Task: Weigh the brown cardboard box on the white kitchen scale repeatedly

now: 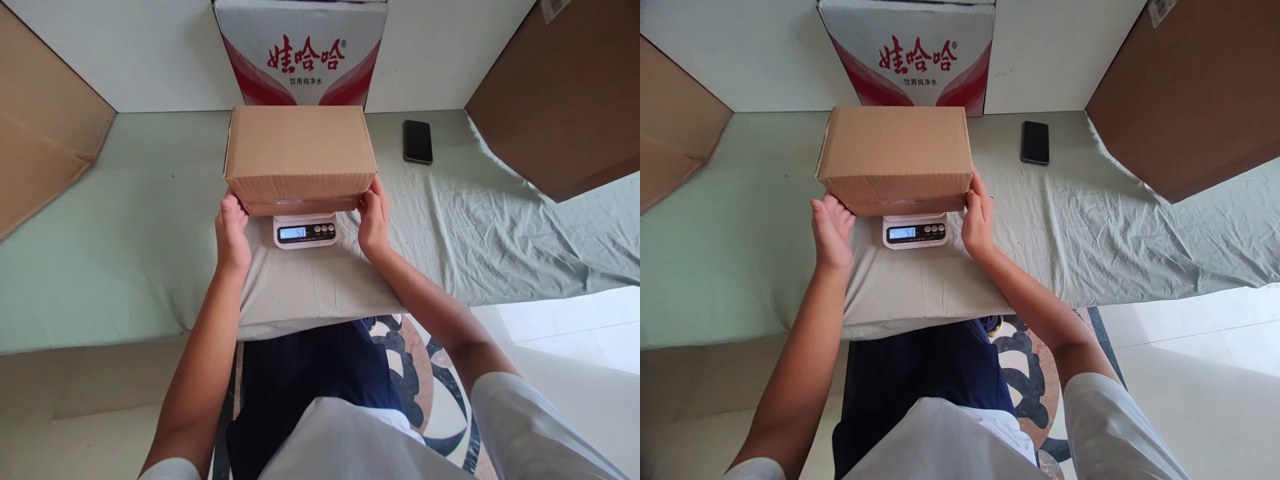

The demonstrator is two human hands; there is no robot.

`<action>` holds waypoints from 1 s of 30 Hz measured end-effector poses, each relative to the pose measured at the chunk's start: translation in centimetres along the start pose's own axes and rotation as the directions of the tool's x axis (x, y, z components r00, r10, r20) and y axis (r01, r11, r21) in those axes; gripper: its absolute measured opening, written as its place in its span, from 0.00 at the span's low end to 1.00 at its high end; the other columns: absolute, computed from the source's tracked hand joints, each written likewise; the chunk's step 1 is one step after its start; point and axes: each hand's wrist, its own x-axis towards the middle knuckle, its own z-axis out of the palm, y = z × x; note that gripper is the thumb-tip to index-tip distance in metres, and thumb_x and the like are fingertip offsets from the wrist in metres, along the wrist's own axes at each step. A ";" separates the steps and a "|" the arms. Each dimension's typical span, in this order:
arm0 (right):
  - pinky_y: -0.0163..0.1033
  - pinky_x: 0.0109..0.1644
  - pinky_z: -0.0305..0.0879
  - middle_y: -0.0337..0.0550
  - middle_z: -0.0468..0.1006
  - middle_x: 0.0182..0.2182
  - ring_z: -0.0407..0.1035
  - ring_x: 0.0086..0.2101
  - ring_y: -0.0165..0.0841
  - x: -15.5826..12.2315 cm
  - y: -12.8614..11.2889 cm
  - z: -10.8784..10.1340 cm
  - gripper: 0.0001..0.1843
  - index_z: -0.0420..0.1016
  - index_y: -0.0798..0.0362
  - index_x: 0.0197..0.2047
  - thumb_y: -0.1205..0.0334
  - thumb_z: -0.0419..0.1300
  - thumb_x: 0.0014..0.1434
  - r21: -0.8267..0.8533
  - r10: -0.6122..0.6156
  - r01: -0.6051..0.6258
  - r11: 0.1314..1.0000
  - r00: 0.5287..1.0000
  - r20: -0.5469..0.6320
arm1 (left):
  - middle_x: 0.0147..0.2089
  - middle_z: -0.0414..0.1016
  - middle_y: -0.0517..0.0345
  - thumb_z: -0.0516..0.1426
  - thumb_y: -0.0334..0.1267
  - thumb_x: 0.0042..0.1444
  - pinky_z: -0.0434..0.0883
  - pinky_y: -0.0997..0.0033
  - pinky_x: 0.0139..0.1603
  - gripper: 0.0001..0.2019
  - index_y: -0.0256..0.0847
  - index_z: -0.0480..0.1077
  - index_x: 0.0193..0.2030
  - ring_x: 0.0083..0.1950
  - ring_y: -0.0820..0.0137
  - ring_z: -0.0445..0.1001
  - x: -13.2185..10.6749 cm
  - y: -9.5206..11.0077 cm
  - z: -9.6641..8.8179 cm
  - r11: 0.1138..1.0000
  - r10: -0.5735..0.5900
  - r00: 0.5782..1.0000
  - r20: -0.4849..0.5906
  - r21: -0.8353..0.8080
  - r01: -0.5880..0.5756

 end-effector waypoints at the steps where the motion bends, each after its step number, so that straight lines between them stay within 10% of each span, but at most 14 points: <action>1: 0.51 0.76 0.78 0.38 0.86 0.56 0.72 0.73 0.41 0.0 -0.1 0.1 0.14 0.80 0.38 0.51 0.40 0.64 0.71 0.007 -0.034 0.034 0.999 0.999 -0.003 | 0.78 0.77 0.44 0.55 0.90 0.54 0.64 0.46 0.88 0.53 0.55 0.80 0.73 0.91 0.48 0.57 0.0 0.3 0.1 1.000 0.004 1.000 0.011 -0.011 -0.004; 11: 0.52 0.70 0.80 0.35 0.84 0.55 0.74 0.74 0.45 6.1 -1.6 0.7 0.18 0.84 0.40 0.54 0.44 0.55 0.79 -0.020 -0.209 0.209 0.978 0.977 -0.029 | 0.85 0.70 0.44 0.60 0.76 0.70 0.56 0.43 0.92 0.40 0.40 0.78 0.67 0.89 0.51 0.63 6.8 4.8 -0.4 0.985 0.123 0.963 0.240 -0.148 -0.089; 17: 0.54 0.82 0.74 0.33 0.86 0.61 0.70 0.78 0.38 12.4 1.3 3.5 0.19 0.83 0.36 0.63 0.46 0.57 0.76 -0.101 -0.204 0.202 0.974 0.979 -0.005 | 0.88 0.65 0.55 0.37 0.52 0.89 0.55 0.60 0.91 0.28 0.40 0.63 0.80 0.85 0.78 0.66 13.6 0.6 2.7 0.963 -0.081 0.995 0.054 -0.254 0.092; 24: 0.57 0.92 0.54 0.39 0.83 0.72 0.60 0.84 0.42 15.6 5.6 2.8 0.30 0.81 0.36 0.69 0.35 0.62 0.70 -0.211 -0.216 0.222 0.952 0.975 0.051 | 0.84 0.71 0.58 0.58 0.74 0.72 0.56 0.58 0.91 0.33 0.53 0.78 0.66 0.90 0.62 0.59 15.1 -5.5 2.6 0.979 -0.081 0.986 0.149 -0.174 0.107; 30: 0.59 0.91 0.58 0.38 0.83 0.73 0.65 0.80 0.44 18.6 10.3 1.2 0.33 0.78 0.38 0.72 0.35 0.53 0.74 -0.279 -0.252 0.296 0.914 0.950 0.183 | 0.84 0.72 0.59 0.44 0.66 0.84 0.45 0.59 0.94 0.33 0.43 0.69 0.74 0.92 0.71 0.51 15.7 -6.7 2.3 0.983 -0.091 0.992 0.092 -0.152 0.104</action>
